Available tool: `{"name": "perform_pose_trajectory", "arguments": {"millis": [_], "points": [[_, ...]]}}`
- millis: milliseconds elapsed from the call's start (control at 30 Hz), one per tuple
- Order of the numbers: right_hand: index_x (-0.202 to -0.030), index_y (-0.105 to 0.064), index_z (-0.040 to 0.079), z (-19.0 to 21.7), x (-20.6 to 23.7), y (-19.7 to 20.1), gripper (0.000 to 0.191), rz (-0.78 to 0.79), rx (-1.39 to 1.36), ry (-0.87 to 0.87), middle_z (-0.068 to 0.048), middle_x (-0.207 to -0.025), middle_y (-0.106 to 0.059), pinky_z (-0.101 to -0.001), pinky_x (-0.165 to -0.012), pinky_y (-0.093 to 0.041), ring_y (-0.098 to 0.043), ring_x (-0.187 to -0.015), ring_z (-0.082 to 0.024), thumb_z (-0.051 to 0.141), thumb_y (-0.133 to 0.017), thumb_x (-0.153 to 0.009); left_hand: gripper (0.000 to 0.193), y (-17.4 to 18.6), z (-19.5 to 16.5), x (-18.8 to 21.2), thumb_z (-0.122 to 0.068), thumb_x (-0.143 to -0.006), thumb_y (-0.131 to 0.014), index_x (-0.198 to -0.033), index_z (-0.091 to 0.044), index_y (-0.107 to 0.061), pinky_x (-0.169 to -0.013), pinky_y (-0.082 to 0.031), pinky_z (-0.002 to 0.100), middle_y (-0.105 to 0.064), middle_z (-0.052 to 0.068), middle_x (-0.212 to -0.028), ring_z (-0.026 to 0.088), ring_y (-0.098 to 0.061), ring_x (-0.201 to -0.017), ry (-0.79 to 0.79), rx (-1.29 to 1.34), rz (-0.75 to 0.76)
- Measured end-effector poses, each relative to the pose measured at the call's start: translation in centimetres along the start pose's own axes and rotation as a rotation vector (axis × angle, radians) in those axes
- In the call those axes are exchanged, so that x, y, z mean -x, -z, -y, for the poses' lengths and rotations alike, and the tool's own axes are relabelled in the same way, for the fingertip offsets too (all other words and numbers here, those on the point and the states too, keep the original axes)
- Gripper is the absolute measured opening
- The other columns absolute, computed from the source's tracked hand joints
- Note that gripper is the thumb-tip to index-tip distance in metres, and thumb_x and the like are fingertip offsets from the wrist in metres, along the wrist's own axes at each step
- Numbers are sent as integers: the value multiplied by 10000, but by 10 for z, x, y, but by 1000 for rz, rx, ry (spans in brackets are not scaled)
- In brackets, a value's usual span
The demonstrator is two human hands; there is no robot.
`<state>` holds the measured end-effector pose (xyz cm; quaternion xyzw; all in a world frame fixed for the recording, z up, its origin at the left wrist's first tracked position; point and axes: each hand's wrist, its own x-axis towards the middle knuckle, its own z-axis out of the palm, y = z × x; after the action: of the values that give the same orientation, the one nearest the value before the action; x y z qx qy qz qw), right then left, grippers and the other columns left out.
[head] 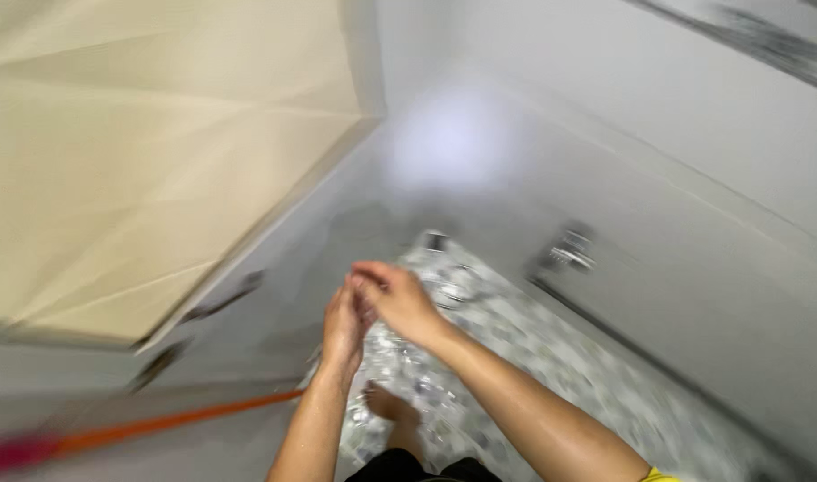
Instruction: The person scrubs the bathroom floor with a long-handled brush, then rinses the floor and walls using a handheld shower head. The person moves around the toilet and shower area to clean the entire floor surface.
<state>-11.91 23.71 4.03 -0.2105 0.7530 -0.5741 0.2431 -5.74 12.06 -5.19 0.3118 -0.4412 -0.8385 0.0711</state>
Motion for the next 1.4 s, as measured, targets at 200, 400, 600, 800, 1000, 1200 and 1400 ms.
{"name": "perform_pose_trajectory", "arguments": {"millis": [200,400,600,800,1000,1200,1400], "points": [[-1224,-688,-3,-94,172,187,306,-586,-432,-99,-79,-1074,-772,-337,-871,-592,-733,-985,-179,202,-612,-1011,375,-204,100,85,-345,-1011,-545,-1212,-46,-650,-873,-561,364,-732,102,-1144,201,-708,-1045,87,-420,459],[-1179,-731,49,-140,340,267,307,-860,-238,-323,-82,-1019,-791,-314,-852,-615,-762,-945,-174,244,-599,-981,373,-291,218,173,-328,-1003,-584,-1195,-20,-670,-824,-578,356,-742,118,-1115,200,-722,-1004,219,-639,793],[-1181,-710,15,-163,413,298,285,-1100,-411,-291,-90,-1046,-766,-330,-835,-613,-737,-941,-175,194,-637,-971,328,-360,285,210,-254,-983,-595,-1205,-29,-680,-843,-598,352,-749,112,-1098,205,-736,-998,242,-783,1031],[-1194,-709,-3,-181,447,388,312,-1253,-365,-259,-130,-1081,-775,-326,-864,-610,-752,-969,-197,196,-648,-962,377,-464,339,216,-244,-980,-583,-1277,-27,-668,-868,-578,343,-743,102,-1152,194,-715,-1070,234,-848,1206],[-1267,-657,37,-166,484,464,409,-1485,-169,-379,-121,-1205,-736,-350,-962,-564,-711,-1123,-202,302,-666,-957,412,-568,375,228,-256,-980,-612,-1352,-79,-620,-914,-547,299,-706,94,-1266,149,-679,-1131,112,-907,1490],[-1248,-712,94,-168,593,489,384,-1695,-84,-564,-69,-1133,-783,-353,-953,-569,-748,-1076,-228,320,-653,-943,355,-625,434,327,-246,-966,-652,-1277,-76,-683,-781,-569,313,-786,78,-1071,178,-715,-905,84,-933,1752],[-1252,-705,36,-186,716,491,402,-1914,-235,-442,-105,-1124,-793,-338,-955,-562,-739,-1058,-203,297,-647,-951,303,-656,491,434,-245,-986,-630,-1227,-71,-687,-833,-584,313,-769,64,-1077,148,-724,-955,62,-905,2000]]}}
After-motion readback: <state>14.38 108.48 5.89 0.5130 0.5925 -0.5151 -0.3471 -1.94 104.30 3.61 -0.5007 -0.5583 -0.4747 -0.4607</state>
